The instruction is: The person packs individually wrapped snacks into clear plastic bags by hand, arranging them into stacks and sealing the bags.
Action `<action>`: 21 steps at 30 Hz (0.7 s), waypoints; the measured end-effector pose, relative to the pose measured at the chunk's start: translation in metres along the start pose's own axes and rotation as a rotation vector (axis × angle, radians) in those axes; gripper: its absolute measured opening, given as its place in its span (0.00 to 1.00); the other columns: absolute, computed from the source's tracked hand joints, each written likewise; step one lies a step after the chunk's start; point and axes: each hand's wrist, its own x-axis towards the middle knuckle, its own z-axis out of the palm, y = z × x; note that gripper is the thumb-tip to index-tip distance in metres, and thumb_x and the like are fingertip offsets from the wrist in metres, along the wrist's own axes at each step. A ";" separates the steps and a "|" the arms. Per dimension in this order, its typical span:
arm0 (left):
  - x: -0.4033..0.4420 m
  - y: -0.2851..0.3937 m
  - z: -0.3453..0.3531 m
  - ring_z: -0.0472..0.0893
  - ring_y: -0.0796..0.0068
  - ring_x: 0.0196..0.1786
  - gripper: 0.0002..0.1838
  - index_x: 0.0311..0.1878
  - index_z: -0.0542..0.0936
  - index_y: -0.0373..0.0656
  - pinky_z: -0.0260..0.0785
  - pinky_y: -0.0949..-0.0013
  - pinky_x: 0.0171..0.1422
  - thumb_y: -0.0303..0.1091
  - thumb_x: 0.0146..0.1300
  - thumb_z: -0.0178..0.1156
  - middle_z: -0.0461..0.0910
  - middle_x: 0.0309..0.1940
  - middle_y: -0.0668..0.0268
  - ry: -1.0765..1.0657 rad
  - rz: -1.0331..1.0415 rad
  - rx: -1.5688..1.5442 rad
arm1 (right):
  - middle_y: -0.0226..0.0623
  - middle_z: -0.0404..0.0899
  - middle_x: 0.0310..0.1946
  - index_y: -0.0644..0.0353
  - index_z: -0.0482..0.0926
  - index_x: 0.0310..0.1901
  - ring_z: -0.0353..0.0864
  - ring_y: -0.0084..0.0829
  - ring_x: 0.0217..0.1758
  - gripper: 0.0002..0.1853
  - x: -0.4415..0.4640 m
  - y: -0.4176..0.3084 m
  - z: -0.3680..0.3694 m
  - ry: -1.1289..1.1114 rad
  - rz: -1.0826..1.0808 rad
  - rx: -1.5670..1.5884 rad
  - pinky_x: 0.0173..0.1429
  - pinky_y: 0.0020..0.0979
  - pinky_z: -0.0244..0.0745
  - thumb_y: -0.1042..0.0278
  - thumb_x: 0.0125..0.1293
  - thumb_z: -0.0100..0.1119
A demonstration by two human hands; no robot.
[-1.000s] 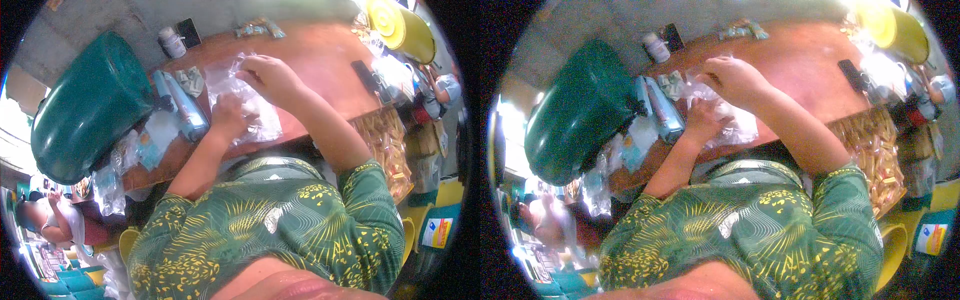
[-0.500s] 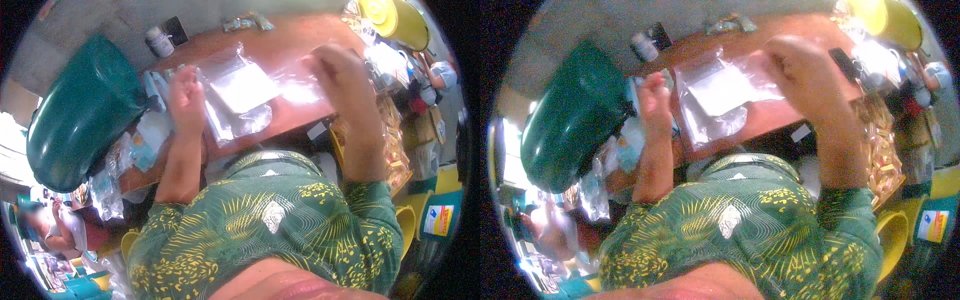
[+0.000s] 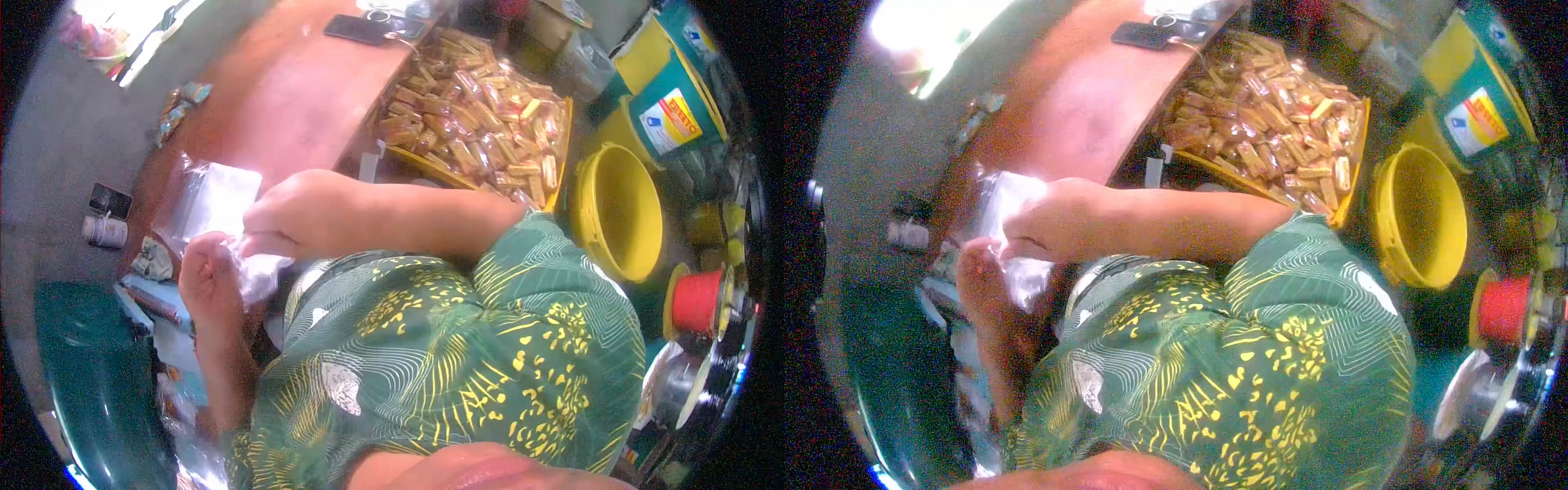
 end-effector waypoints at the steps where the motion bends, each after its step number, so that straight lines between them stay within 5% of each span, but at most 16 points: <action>1: -0.005 0.005 0.007 0.81 0.69 0.38 0.06 0.46 0.83 0.36 0.74 0.69 0.44 0.25 0.70 0.62 0.84 0.39 0.59 -0.122 -0.138 -0.406 | 0.43 0.81 0.28 0.56 0.79 0.31 0.84 0.48 0.36 0.16 -0.005 -0.002 -0.005 0.013 0.002 -0.001 0.41 0.47 0.79 0.53 0.70 0.61; 4: 0.025 0.030 0.016 0.80 0.68 0.33 0.10 0.36 0.85 0.36 0.71 0.64 0.40 0.34 0.62 0.72 0.85 0.31 0.59 -0.965 -0.088 -0.381 | 0.37 0.80 0.26 0.55 0.79 0.31 0.82 0.47 0.32 0.15 -0.013 0.021 -0.021 0.260 -0.085 -0.094 0.38 0.46 0.78 0.53 0.67 0.65; 5: 0.032 0.050 0.022 0.79 0.66 0.31 0.11 0.34 0.85 0.36 0.71 0.63 0.38 0.35 0.60 0.74 0.84 0.29 0.58 -1.213 -0.194 -0.090 | 0.36 0.80 0.27 0.55 0.80 0.31 0.82 0.47 0.33 0.15 -0.018 0.026 -0.031 0.239 -0.059 -0.153 0.39 0.46 0.78 0.52 0.66 0.66; 8: 0.030 0.002 -0.004 0.79 0.64 0.30 0.09 0.36 0.85 0.36 0.71 0.63 0.37 0.32 0.60 0.72 0.81 0.27 0.56 -0.922 -0.250 0.120 | 0.40 0.82 0.30 0.55 0.81 0.32 0.84 0.47 0.36 0.17 -0.030 0.043 -0.051 0.136 0.040 -0.345 0.40 0.46 0.79 0.48 0.66 0.65; 9: 0.026 -0.007 -0.017 0.79 0.64 0.35 0.09 0.41 0.84 0.36 0.73 0.62 0.42 0.33 0.64 0.68 0.81 0.33 0.56 -0.725 -0.249 0.024 | 0.44 0.84 0.30 0.55 0.81 0.32 0.85 0.49 0.38 0.20 -0.041 0.060 -0.057 0.107 0.074 -0.383 0.41 0.48 0.80 0.44 0.67 0.63; 10: 0.022 -0.008 -0.026 0.80 0.64 0.41 0.10 0.45 0.82 0.36 0.74 0.61 0.47 0.34 0.67 0.65 0.81 0.40 0.55 -0.455 -0.229 -0.167 | 0.43 0.84 0.34 0.57 0.83 0.37 0.85 0.44 0.40 0.17 -0.058 0.072 -0.067 0.182 0.328 -0.274 0.44 0.43 0.79 0.49 0.67 0.65; 11: 0.018 -0.004 -0.029 0.80 0.64 0.47 0.12 0.49 0.81 0.36 0.76 0.61 0.51 0.35 0.70 0.61 0.81 0.46 0.55 -0.092 -0.131 -0.486 | 0.43 0.84 0.37 0.59 0.85 0.43 0.85 0.39 0.42 0.15 -0.078 0.089 -0.078 0.253 0.577 -0.154 0.47 0.37 0.79 0.54 0.67 0.66; 12: 0.027 0.004 -0.030 0.81 0.63 0.52 0.14 0.54 0.79 0.36 0.78 0.60 0.56 0.36 0.74 0.58 0.81 0.52 0.54 0.234 0.025 -0.742 | 0.45 0.86 0.41 0.62 0.85 0.48 0.85 0.38 0.44 0.18 -0.108 0.139 -0.093 0.222 0.581 -0.306 0.50 0.36 0.78 0.54 0.69 0.64; 13: 0.046 -0.061 -0.066 0.79 0.61 0.59 0.18 0.59 0.76 0.33 0.76 0.59 0.62 0.39 0.78 0.53 0.79 0.58 0.51 0.327 0.233 -0.645 | 0.48 0.86 0.46 0.63 0.85 0.49 0.86 0.41 0.49 0.19 -0.131 0.139 -0.102 0.327 0.845 -0.346 0.55 0.38 0.79 0.54 0.70 0.63; 15: 0.058 -0.043 -0.020 0.80 0.58 0.58 0.20 0.62 0.74 0.33 0.75 0.61 0.64 0.39 0.79 0.51 0.78 0.61 0.51 0.770 0.501 -0.664 | 0.50 0.84 0.55 0.58 0.78 0.64 0.84 0.48 0.58 0.24 -0.199 0.170 -0.108 0.298 1.173 -0.610 0.63 0.43 0.78 0.57 0.70 0.61; 16: 0.047 -0.077 -0.008 0.80 0.57 0.58 0.21 0.66 0.71 0.34 0.75 0.62 0.65 0.39 0.80 0.48 0.76 0.63 0.50 0.641 0.492 -0.141 | 0.51 0.82 0.58 0.54 0.72 0.70 0.82 0.51 0.60 0.29 -0.243 0.201 -0.106 0.196 1.364 -0.703 0.65 0.44 0.77 0.59 0.68 0.61; 18: 0.038 -0.096 0.015 0.79 0.56 0.59 0.23 0.71 0.66 0.35 0.75 0.62 0.66 0.37 0.80 0.47 0.73 0.67 0.49 0.324 0.173 -0.062 | 0.53 0.82 0.56 0.54 0.74 0.66 0.82 0.51 0.61 0.28 -0.297 0.208 -0.085 0.135 1.312 -0.839 0.65 0.44 0.76 0.64 0.64 0.65; 21: 0.056 -0.122 0.053 0.73 0.62 0.70 0.30 0.78 0.59 0.38 0.71 0.64 0.73 0.32 0.77 0.55 0.66 0.74 0.50 -0.021 -0.099 -1.178 | 0.51 0.81 0.53 0.57 0.76 0.55 0.80 0.50 0.59 0.23 -0.321 0.200 -0.075 0.220 1.487 -0.586 0.62 0.45 0.76 0.69 0.57 0.71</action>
